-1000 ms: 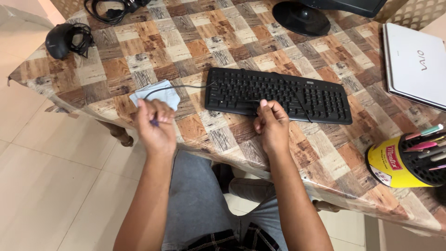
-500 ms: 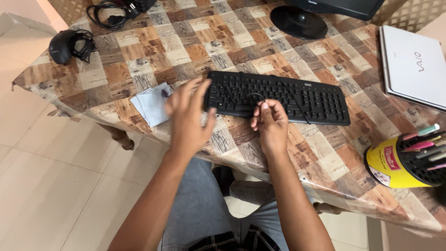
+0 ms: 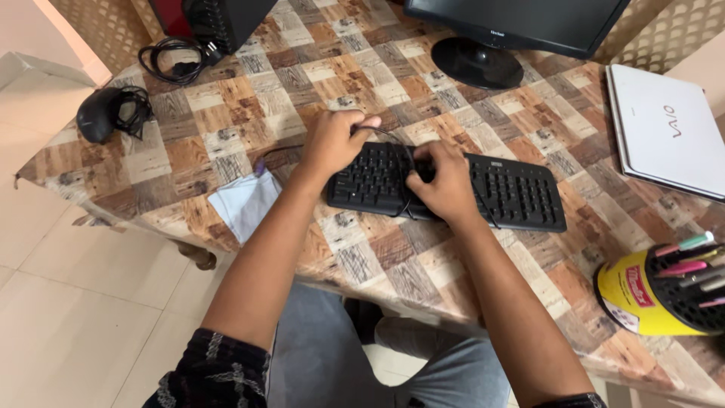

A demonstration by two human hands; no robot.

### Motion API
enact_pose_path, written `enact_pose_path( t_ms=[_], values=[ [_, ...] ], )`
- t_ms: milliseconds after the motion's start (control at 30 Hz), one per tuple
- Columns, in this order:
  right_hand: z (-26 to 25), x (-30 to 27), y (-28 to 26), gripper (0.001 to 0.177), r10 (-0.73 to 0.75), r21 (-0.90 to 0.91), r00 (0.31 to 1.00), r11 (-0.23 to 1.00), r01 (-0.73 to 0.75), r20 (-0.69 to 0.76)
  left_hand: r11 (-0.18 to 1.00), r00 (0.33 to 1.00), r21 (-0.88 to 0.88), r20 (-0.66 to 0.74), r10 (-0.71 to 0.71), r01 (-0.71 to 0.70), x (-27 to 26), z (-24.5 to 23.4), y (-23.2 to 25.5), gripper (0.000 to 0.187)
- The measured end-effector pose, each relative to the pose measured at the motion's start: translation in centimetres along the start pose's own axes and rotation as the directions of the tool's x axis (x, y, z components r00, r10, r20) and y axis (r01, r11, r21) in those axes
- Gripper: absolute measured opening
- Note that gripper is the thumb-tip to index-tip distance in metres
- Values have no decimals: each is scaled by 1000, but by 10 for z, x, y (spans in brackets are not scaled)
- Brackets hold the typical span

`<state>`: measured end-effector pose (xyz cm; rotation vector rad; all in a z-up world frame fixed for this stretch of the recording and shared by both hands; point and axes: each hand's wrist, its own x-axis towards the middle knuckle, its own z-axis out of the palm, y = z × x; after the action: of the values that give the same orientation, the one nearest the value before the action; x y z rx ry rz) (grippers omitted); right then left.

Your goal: The person wipes a black computer keyboard with a white cloth, cleaning the keys and the back surface. The person then flips the keyboard over to clean the underside and places it back on the table.

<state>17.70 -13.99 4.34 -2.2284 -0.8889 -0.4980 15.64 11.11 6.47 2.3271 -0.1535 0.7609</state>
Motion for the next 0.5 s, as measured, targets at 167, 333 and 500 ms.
enact_pose_path(
  t_ms=[167, 333, 500],
  values=[
    [14, 22, 21, 66, -117, -95, 982, 987, 132, 149, 993, 996, -104, 75, -48, 56, 30, 13, -29, 37],
    [20, 28, 14, 55, 49, -218, 975, 976, -1, 217, 967, 989, -254, 134, 63, -27, 29, 16, -37, 16],
    [2, 33, -5, 48, -32, -246, 990, 967, 66, 141, 923, 933, -340, 356, -52, 182, 30, 5, -41, 10]
  ],
)
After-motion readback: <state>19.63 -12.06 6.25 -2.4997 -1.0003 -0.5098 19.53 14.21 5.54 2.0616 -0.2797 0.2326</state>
